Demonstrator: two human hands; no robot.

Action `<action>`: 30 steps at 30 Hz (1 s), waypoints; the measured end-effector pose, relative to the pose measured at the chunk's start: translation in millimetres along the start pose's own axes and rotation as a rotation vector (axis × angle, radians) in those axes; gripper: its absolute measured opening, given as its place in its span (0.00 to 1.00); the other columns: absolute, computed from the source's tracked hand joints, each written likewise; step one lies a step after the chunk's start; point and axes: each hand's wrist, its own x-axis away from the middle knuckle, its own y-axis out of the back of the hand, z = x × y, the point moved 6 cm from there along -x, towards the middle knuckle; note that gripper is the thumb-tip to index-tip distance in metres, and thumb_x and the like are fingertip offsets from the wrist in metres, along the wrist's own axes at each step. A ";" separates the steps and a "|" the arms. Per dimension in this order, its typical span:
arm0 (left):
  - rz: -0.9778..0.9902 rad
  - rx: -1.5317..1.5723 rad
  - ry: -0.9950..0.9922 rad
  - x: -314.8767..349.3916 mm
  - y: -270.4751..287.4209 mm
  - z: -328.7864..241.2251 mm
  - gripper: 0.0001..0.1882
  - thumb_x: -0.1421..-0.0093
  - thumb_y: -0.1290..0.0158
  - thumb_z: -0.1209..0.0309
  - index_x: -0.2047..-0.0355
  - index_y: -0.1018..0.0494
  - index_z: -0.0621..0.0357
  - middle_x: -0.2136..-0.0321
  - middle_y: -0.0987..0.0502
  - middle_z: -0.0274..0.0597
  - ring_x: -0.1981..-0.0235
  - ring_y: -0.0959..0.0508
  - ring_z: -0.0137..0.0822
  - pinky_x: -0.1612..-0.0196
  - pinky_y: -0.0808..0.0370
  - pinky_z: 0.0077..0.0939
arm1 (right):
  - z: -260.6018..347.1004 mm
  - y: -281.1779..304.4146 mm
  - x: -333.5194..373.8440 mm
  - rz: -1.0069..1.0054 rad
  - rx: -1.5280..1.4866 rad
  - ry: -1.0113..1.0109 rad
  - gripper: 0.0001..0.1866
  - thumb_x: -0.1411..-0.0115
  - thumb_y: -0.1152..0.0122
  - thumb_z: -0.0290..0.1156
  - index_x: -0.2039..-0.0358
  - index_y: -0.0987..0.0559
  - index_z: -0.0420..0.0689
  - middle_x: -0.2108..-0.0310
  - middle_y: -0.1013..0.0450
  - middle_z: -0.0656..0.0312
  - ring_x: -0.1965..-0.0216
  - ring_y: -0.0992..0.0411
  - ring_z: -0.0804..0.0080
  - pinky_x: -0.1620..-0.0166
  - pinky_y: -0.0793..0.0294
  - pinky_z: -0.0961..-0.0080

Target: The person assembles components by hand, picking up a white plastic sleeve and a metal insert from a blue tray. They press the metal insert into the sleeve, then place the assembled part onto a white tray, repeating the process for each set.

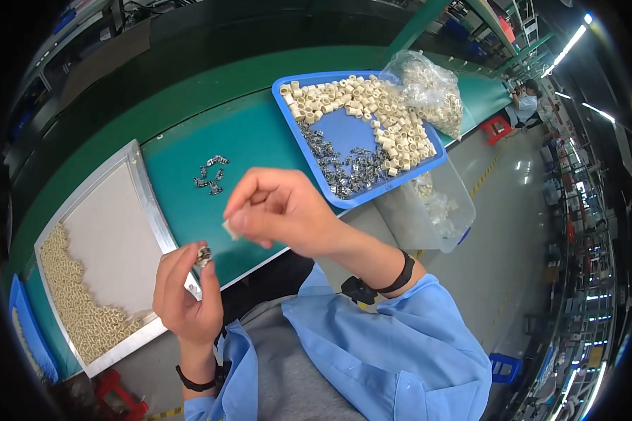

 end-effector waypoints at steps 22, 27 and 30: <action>0.074 -0.145 -0.200 -1.6 -23.7 -2.8 0.21 0.53 0.40 0.88 0.55 0.21 0.70 0.63 0.19 0.53 0.66 0.18 0.49 0.65 0.19 0.36 | -8.4 -13.2 6.2 -0.220 0.354 0.133 0.10 0.35 0.37 0.19 0.70 0.30 0.41 0.84 0.32 0.71 0.83 0.43 0.94 0.80 0.52 0.83; 0.077 -0.170 -0.214 -2.3 -24.5 -6.1 0.21 0.53 0.40 0.88 0.55 0.21 0.71 0.64 0.19 0.53 0.66 0.18 0.49 0.65 0.19 0.35 | -8.8 -18.0 8.7 -0.273 0.357 0.144 0.12 0.35 0.37 0.19 0.72 0.32 0.42 0.85 0.33 0.72 0.83 0.44 0.94 0.80 0.52 0.83; 0.084 -0.159 -0.212 -2.0 -24.1 -6.6 0.21 0.52 0.40 0.88 0.55 0.22 0.71 0.64 0.19 0.53 0.66 0.18 0.49 0.66 0.19 0.35 | -9.8 -19.6 9.6 -0.315 0.420 0.205 0.13 0.35 0.37 0.19 0.73 0.32 0.43 0.86 0.34 0.73 0.83 0.44 0.93 0.81 0.52 0.83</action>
